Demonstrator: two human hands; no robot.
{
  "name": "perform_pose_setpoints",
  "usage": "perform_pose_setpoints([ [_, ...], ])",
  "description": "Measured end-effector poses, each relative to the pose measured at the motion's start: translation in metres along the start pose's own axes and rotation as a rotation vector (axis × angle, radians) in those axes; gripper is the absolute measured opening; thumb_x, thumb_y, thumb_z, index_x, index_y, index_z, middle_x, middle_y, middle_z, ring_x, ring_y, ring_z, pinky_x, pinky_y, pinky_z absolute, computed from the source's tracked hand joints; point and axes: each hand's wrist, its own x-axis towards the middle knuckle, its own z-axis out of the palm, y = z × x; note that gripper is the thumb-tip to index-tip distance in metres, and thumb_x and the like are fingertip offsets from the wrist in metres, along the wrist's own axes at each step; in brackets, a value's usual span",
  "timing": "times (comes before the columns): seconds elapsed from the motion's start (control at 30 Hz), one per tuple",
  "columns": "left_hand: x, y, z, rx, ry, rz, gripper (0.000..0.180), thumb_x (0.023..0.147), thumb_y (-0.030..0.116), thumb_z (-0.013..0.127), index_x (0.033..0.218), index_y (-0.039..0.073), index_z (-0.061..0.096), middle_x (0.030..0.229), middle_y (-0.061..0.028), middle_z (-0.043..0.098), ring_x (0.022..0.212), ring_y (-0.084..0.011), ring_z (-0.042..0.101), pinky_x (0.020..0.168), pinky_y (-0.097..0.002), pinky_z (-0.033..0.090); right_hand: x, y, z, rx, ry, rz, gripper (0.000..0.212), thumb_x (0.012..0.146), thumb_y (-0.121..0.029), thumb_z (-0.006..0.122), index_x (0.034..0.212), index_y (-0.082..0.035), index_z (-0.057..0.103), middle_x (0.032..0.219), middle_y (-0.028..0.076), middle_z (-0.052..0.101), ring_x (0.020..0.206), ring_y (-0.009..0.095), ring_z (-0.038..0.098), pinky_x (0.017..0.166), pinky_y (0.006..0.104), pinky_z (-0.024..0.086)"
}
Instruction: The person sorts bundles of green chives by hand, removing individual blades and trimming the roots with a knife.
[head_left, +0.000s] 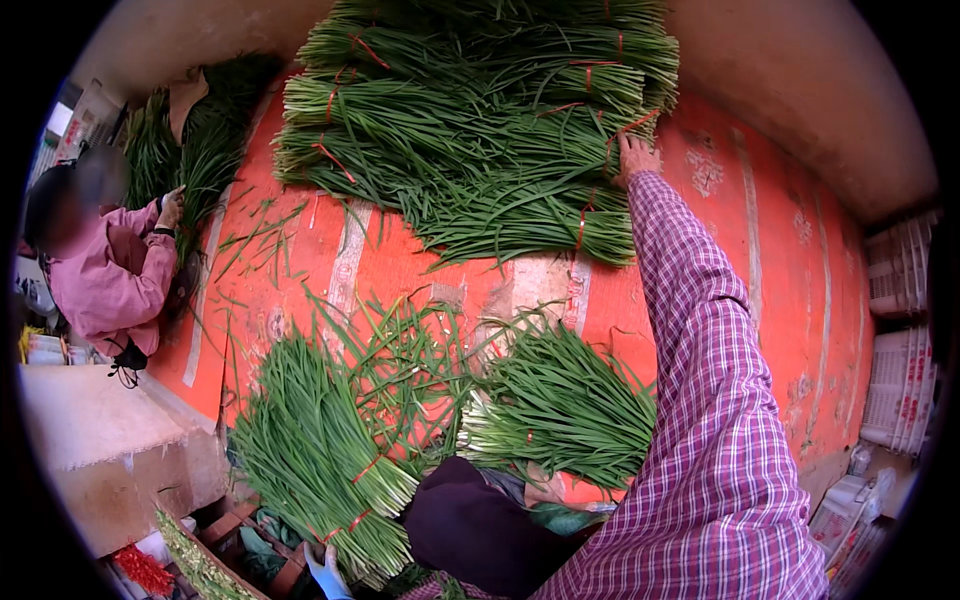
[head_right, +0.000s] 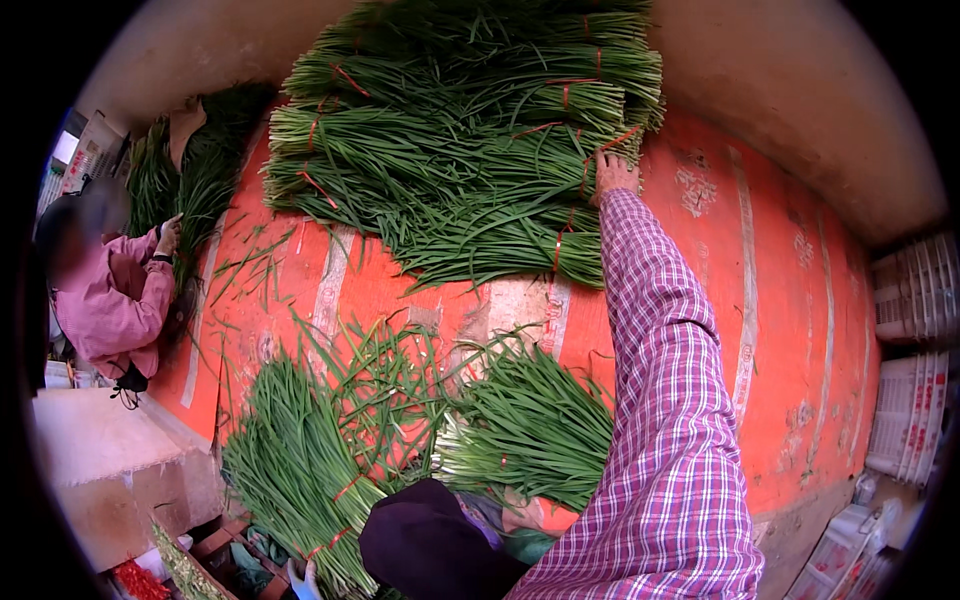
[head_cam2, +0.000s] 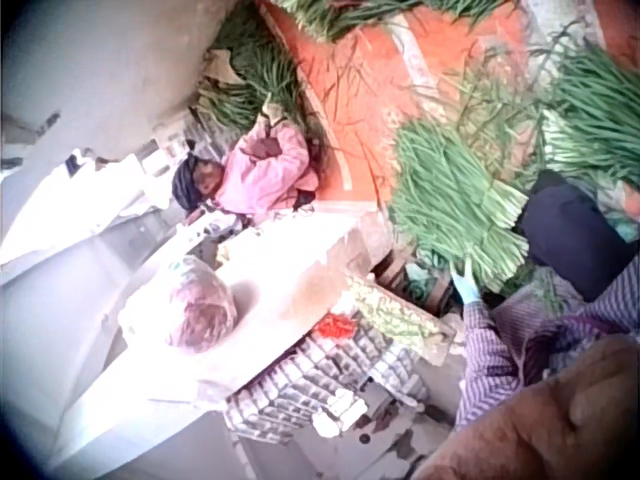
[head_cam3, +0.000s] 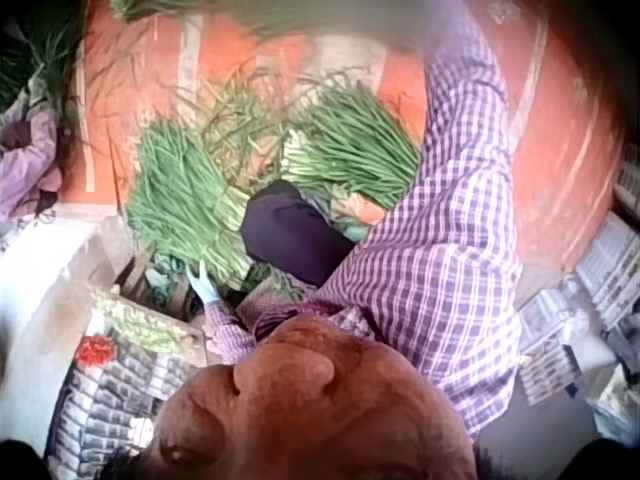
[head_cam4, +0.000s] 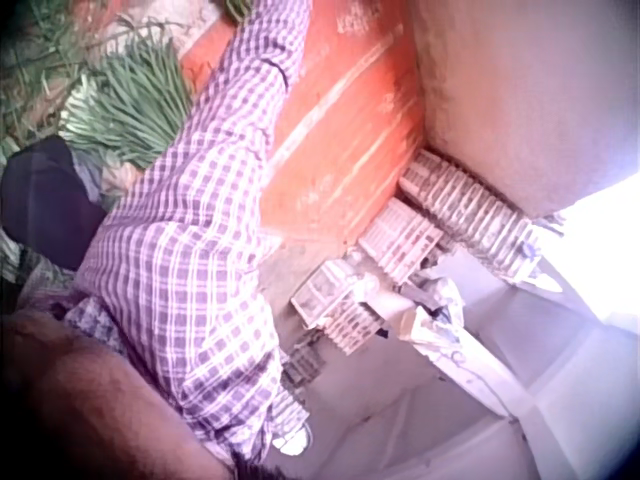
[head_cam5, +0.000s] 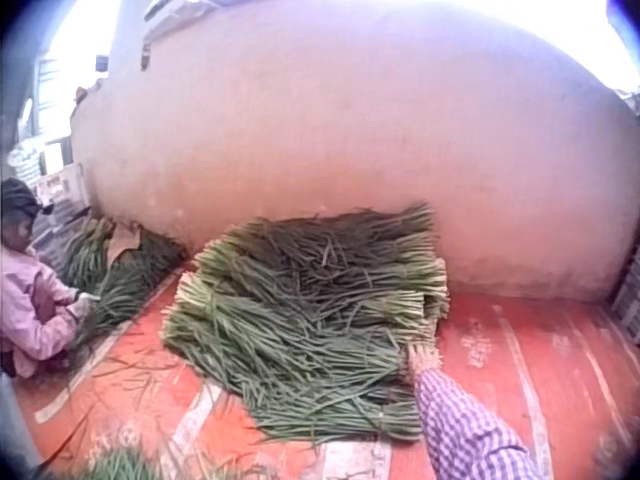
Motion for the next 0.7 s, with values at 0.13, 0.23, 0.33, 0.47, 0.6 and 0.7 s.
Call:
perform_pose_setpoints([
  [0.13,-0.014,-0.011,-0.01,-0.127,0.022,-0.107,0.064,0.088,0.014,0.069,0.14,-0.006,0.038,0.145,-0.0203,0.041,0.123,-0.0268,0.045,0.106,-0.0358,0.036,-0.01,-0.022,-0.004,-0.134,0.033,-0.106,0.123,0.058,-0.046,0.087,0.153,-0.022,0.013,0.138,0.016,0.04,0.129,0.031,0.041,0.105,0.0479,0.036],
  [0.23,-0.006,-0.011,-0.006,-0.094,0.018,-0.038,0.066,0.088,0.015,0.069,0.142,-0.005,0.037,0.145,-0.0203,0.041,0.123,-0.0272,0.045,0.106,-0.0359,0.036,-0.01,-0.009,0.008,-0.187,0.09,-0.062,0.117,0.059,-0.041,0.086,0.152,-0.021,0.018,0.131,0.015,0.043,0.122,0.031,0.046,0.102,0.043,0.039],
  [0.33,0.011,-0.08,-0.006,-0.306,0.012,-0.049,0.072,0.084,0.011,0.069,0.144,-0.004,0.031,0.129,-0.0158,0.052,0.115,-0.0201,0.053,0.099,-0.0312,0.043,-0.029,-0.003,0.002,-0.09,0.136,-0.103,0.103,0.061,-0.038,0.083,0.146,-0.017,0.03,0.126,0.015,0.047,0.119,0.032,0.048,0.099,0.0424,0.043],
  [0.47,-0.019,-0.026,-0.003,-0.384,0.036,0.019,0.062,0.087,0.01,0.064,0.14,-0.004,0.037,0.126,-0.0163,0.054,0.114,-0.0214,0.055,0.098,-0.0315,0.044,-0.08,-0.035,-0.05,-0.038,-0.171,-0.119,0.095,0.064,-0.048,0.079,0.141,-0.01,0.038,0.126,0.016,0.051,0.118,0.032,0.052,0.094,0.0426,0.047],
  [0.6,-0.051,0.031,-0.013,-0.39,0.03,0.063,0.052,0.09,0.014,0.062,0.134,-0.006,0.044,0.124,-0.0171,0.055,0.112,-0.022,0.056,0.096,-0.0312,0.045,-0.147,-0.006,-0.031,0.777,-0.849,-0.152,0.054,0.071,-0.05,0.074,0.097,-0.003,0.069,0.084,0.012,0.07,0.07,0.02,0.068,0.066,0.0334,0.055],
  [0.7,-0.078,0.065,-0.018,-0.577,-0.09,0.132,0.056,0.089,0.025,0.065,0.13,-0.009,0.047,0.117,-0.0161,0.061,0.107,-0.0211,0.06,0.094,-0.0305,0.047,-0.239,-0.011,-0.026,1.602,-1.196,-0.035,0.044,0.089,-0.032,0.06,0.12,0.0,0.057,0.101,0.012,0.07,0.077,0.019,0.07,0.069,0.0318,0.059],
])
